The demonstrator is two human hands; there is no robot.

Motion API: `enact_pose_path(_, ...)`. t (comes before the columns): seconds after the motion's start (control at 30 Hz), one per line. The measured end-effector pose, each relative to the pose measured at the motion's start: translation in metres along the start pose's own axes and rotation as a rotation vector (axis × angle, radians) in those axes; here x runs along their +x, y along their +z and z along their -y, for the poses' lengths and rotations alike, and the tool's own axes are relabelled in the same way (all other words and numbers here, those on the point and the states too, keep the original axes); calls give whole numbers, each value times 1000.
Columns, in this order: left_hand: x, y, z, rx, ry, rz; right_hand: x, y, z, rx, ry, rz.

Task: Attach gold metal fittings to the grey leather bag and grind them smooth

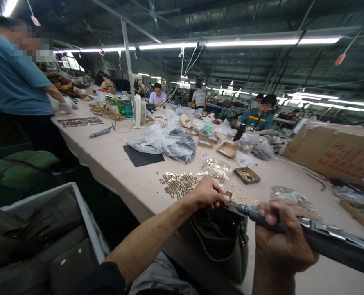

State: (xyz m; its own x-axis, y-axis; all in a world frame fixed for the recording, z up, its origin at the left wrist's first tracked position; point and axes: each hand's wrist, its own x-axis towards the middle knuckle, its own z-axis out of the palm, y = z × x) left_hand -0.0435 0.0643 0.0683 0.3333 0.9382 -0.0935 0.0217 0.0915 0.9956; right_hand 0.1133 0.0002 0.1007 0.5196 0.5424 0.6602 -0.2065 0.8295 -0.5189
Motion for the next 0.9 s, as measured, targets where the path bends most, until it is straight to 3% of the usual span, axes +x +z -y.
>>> enact_pose_path(0.33,-1,0,2,7,16,-9,-7,4,-1,6,-22,35)
enact_pose_path(0.6,-3,4,5,3,30,-16,-11,5,2,-38,-105,143)
enact_pose_path(0.73,1,3,2,17,22,-57,-8,-2,-2,-67,-60,274)
enact_pose_path(0.9,-6,14,-9,151,37,-23,4,-10,4,-123,-125,475)
